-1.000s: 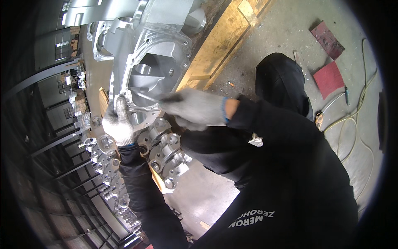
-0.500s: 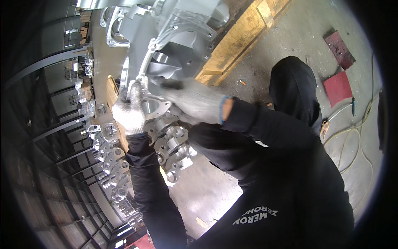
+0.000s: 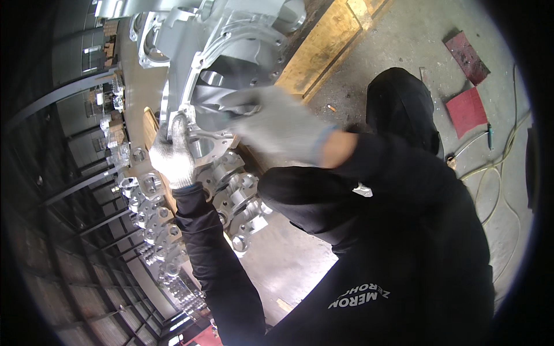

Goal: The person kneels on the floor and uses a metal file to deburr the edges of several silver metal parts. They rotate each part to access different edges, then place the finished pieces on a wooden pallet.

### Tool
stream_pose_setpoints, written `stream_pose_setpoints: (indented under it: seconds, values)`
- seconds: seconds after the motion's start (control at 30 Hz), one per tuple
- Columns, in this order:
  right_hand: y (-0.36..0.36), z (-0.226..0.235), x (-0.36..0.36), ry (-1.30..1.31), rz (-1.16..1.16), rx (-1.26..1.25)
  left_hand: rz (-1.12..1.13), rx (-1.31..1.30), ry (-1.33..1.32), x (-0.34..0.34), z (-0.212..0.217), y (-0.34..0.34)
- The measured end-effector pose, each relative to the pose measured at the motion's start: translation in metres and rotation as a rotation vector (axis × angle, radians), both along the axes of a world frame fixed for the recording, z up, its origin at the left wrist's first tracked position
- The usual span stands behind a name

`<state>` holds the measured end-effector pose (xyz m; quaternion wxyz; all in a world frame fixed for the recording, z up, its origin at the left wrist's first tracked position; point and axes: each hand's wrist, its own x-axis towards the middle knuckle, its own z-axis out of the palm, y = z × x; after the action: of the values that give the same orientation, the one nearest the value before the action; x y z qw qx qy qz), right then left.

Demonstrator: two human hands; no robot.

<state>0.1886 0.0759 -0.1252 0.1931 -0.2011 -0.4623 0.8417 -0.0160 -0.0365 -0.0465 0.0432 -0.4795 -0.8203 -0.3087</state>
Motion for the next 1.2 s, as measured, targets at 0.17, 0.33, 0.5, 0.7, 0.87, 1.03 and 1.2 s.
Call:
stream_pose_setpoints:
  seconds: [0.17,0.33,0.5,0.7,0.87,1.03,1.2]
  values:
    - [-0.019,-0.016,-0.021,0.12,-0.12,-0.027,0.0,-0.006,-0.022,-0.004,-0.002,0.0]
    - [-0.014,-0.005,-0.012,0.069,-0.149,0.002,-0.007,0.0,0.005,0.0,-0.001,0.0]
    - [-0.018,-0.017,-0.034,0.229,-0.346,-0.054,0.094,-0.056,-0.009,0.004,0.0,0.003]
    - [-0.043,-0.01,-0.036,0.245,-0.523,0.01,0.078,-0.053,0.02,-0.001,-0.002,0.001]
    - [-0.046,-0.002,-0.017,0.029,-0.346,-0.096,0.08,-0.015,-0.041,0.0,-0.002,0.0]
    - [-0.039,-0.007,-0.038,0.184,-0.469,0.005,0.057,-0.012,-0.044,-0.001,-0.005,-0.003]
    - [-0.016,0.003,0.023,-0.124,-0.131,-0.198,0.062,-0.032,0.008,-0.008,-0.007,-0.001]
